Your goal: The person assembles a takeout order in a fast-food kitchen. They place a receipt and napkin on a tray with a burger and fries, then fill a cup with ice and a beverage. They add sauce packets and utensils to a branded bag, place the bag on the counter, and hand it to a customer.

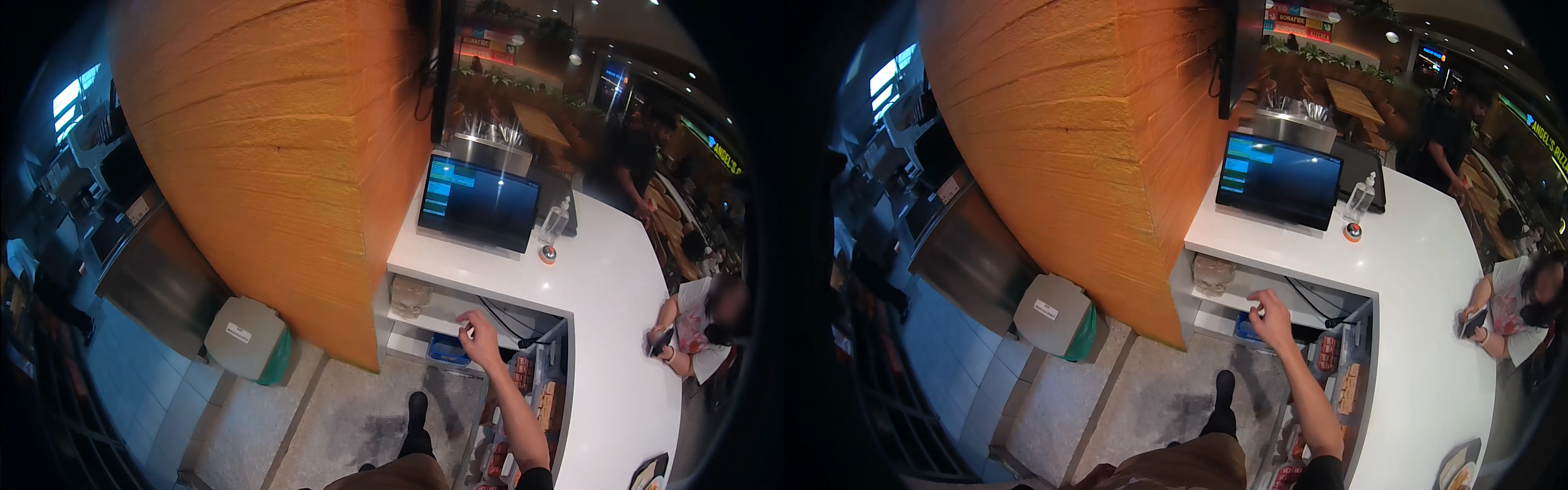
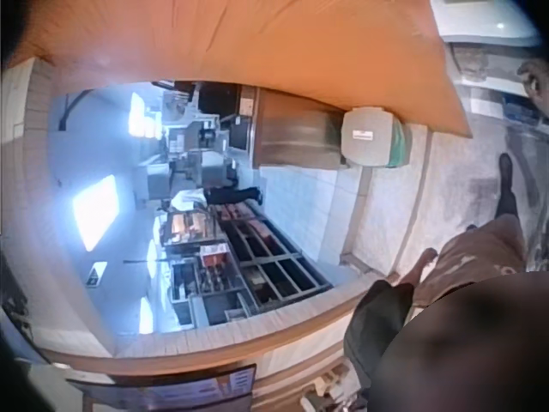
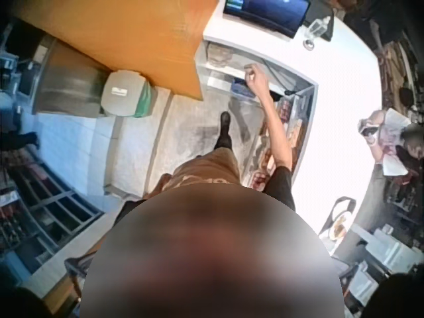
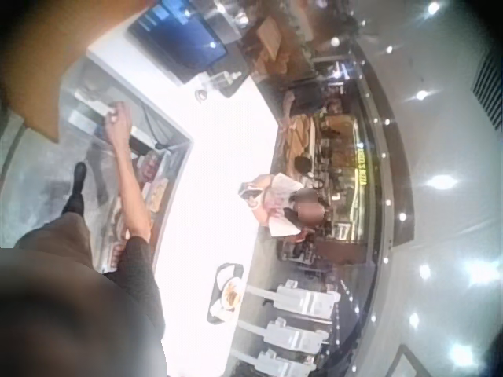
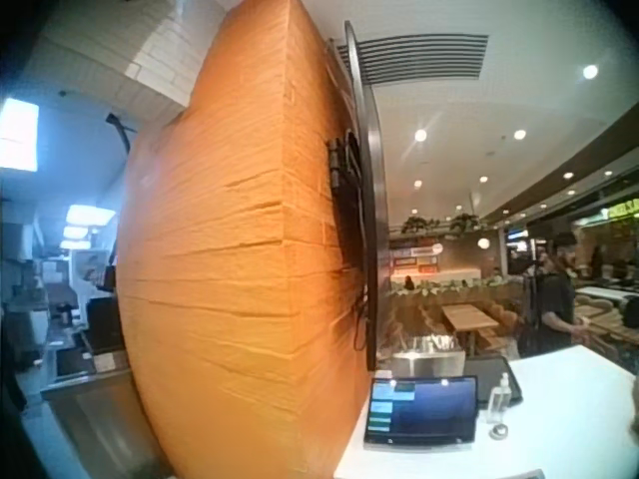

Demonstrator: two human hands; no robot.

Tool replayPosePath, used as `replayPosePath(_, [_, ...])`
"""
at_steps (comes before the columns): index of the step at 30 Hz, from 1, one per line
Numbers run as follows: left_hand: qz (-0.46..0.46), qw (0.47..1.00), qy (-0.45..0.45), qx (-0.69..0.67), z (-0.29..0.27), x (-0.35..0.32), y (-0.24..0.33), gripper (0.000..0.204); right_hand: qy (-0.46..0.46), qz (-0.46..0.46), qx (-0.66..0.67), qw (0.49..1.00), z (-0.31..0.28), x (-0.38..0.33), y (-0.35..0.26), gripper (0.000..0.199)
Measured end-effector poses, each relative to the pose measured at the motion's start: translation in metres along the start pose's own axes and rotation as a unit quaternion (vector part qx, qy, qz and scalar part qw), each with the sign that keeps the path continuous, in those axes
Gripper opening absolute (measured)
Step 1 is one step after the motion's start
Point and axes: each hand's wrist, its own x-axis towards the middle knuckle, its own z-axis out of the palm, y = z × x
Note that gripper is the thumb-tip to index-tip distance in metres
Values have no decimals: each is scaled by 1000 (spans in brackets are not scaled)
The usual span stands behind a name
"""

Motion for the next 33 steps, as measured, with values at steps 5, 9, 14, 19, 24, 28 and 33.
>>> replayPosePath(5, [-330,862,155,-352,-36,72,69,27,49,-29,-51,997,8,198,58,30])
replayPosePath(9, [-339,888,163,-266,-89,125,131,27,75,-23,-69,995,30,280,80,32])
replayPosePath(14, [-378,848,188,-319,-130,145,174,33,121,-143,-64,980,68,303,94,28])
replayPosePath(19, [-360,871,190,-275,-160,166,193,29,122,-97,-80,985,81,302,93,26])
replayPosePath(24, [-377,830,222,-347,-185,174,210,27,152,-15,-63,986,69,292,92,28])
replayPosePath(28, [-340,803,246,-423,-180,157,194,31,214,-80,-77,970,69,280,103,19])
replayPosePath(33, [-354,844,231,-330,-126,118,142,44,178,66,-56,980,77,260,123,52])
